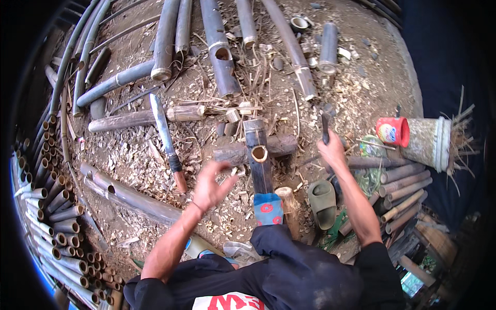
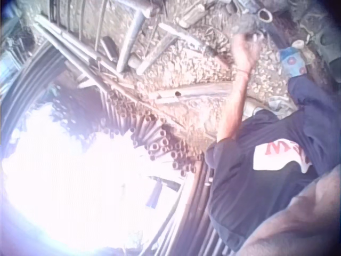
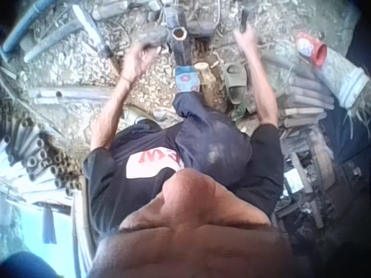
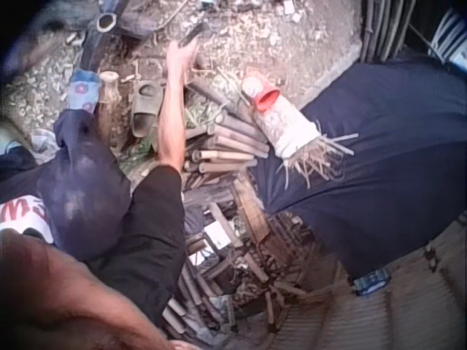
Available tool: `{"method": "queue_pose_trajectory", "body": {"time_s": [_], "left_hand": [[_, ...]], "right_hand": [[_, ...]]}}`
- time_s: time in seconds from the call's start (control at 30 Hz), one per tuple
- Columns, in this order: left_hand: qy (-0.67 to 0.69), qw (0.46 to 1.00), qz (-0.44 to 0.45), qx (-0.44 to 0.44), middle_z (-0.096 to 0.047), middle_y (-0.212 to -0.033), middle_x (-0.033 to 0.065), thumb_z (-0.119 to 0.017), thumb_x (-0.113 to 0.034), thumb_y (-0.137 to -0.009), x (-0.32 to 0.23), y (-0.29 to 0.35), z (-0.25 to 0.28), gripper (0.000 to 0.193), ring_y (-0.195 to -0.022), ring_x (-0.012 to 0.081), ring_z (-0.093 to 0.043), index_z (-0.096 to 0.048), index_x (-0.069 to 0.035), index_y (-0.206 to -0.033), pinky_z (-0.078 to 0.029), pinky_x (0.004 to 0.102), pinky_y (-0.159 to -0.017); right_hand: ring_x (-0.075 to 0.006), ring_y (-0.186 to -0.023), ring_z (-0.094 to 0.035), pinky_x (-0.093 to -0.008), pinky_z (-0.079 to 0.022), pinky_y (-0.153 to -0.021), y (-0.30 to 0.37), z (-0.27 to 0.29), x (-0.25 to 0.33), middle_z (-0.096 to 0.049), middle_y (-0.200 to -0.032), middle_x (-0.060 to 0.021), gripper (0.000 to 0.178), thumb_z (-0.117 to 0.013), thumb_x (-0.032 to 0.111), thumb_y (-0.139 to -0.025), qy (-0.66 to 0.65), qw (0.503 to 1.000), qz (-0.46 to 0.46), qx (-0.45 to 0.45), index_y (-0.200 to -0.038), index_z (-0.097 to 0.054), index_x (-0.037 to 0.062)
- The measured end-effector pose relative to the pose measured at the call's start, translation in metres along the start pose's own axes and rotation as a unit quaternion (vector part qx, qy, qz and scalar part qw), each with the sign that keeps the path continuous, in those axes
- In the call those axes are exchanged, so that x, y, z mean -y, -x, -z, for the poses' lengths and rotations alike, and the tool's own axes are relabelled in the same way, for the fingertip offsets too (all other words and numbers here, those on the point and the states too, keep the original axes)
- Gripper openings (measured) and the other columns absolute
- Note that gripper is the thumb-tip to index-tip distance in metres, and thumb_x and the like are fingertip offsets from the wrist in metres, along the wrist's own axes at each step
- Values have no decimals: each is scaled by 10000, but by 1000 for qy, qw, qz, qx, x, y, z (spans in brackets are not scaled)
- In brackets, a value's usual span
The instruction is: The person carves and shapes sections of bamboo using a knife, alternating between different pieces and using the knife to hollow out or smooth the edges.
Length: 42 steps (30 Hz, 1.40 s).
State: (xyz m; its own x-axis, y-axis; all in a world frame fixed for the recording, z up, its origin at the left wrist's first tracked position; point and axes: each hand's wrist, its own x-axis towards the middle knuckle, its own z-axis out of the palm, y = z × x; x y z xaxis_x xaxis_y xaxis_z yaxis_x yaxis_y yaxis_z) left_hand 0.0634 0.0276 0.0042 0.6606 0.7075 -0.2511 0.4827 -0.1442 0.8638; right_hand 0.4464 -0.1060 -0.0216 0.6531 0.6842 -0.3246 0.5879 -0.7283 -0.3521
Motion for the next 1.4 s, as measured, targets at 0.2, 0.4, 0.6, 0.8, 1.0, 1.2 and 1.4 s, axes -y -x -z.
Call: {"method": "queue_pose_trajectory", "body": {"time_s": [0.2, 0.4, 0.6, 0.8, 1.0, 1.2, 1.4], "left_hand": [[579, 766, 110, 256, -539, -1055, 41, -629, -467, -908, -74, 22, -92, 646, -1021, 149, -541, -438, -70, -1381, -445, 349, -963], [824, 467, 302, 109, -511, -1242, 46, -379, -702, -912, -90, -32, -167, 794, -1114, 216, -510, -364, -104, -1434, -395, 437, -1000], [867, 444, 225, 27, -575, -1153, 10, -450, -377, -1019, -83, -27, -154, 500, -972, 116, -546, -409, -116, -1444, -447, 334, -887], [252, 846, 447, 147, -649, -650, 142, -558, -389, -947, -66, -40, -76, 475, -561, 201, -641, -671, 57, -1063, -506, 351, -536], [167, 881, 393, 206, -642, -647, 205, -522, -324, -919, -61, -56, -58, 458, -630, 299, -685, -654, 112, -870, -519, 414, -595], [408, 825, 386, 63, -595, -669, 50, -484, -292, -984, -89, -66, -88, 416, -542, 116, -543, -578, 46, -1208, -447, 282, -510], [774, 508, 374, -54, -648, -893, 42, -493, -337, -996, -94, -55, -87, 400, -791, 121, -590, -574, -57, -1269, -459, 306, -738]], "right_hand": [[-389, -883, -641, -442, -540, -757, 52, 83, 112, -624, -944, -183, 552, -651, 176, -730, 54, 907, 338, 246, -1247, -494, 58], [-244, -767, -670, -325, -520, -640, 21, 61, 140, -649, -846, -121, 421, -731, 257, -713, 303, 766, 481, 300, -1018, -577, 13], [-239, -684, -681, -366, -530, -554, 12, 56, 140, -659, -823, -125, 411, -711, 306, -757, 244, 752, 441, 423, -1032, -578, 31], [-375, -758, -671, -429, -542, -617, 113, -24, 113, -668, -882, -193, 500, -688, 208, -793, -126, 929, 126, 325, -1243, -528, 60], [-397, -897, -659, -438, -532, -769, 131, -26, 139, -662, -962, -231, 519, -659, 164, -788, -194, 941, 22, 276, -1281, -526, 72], [-381, -745, -667, -445, -543, -615, 48, 33, 142, -676, -871, -182, 406, -653, 226, -826, 44, 905, 237, 351, -1172, -533, 50], [-270, -720, -703, -390, -553, -602, 4, 54, 227, -704, -792, -114, 256, -658, 146, -765, 303, 728, 426, 443, -993, -658, 30]]}}
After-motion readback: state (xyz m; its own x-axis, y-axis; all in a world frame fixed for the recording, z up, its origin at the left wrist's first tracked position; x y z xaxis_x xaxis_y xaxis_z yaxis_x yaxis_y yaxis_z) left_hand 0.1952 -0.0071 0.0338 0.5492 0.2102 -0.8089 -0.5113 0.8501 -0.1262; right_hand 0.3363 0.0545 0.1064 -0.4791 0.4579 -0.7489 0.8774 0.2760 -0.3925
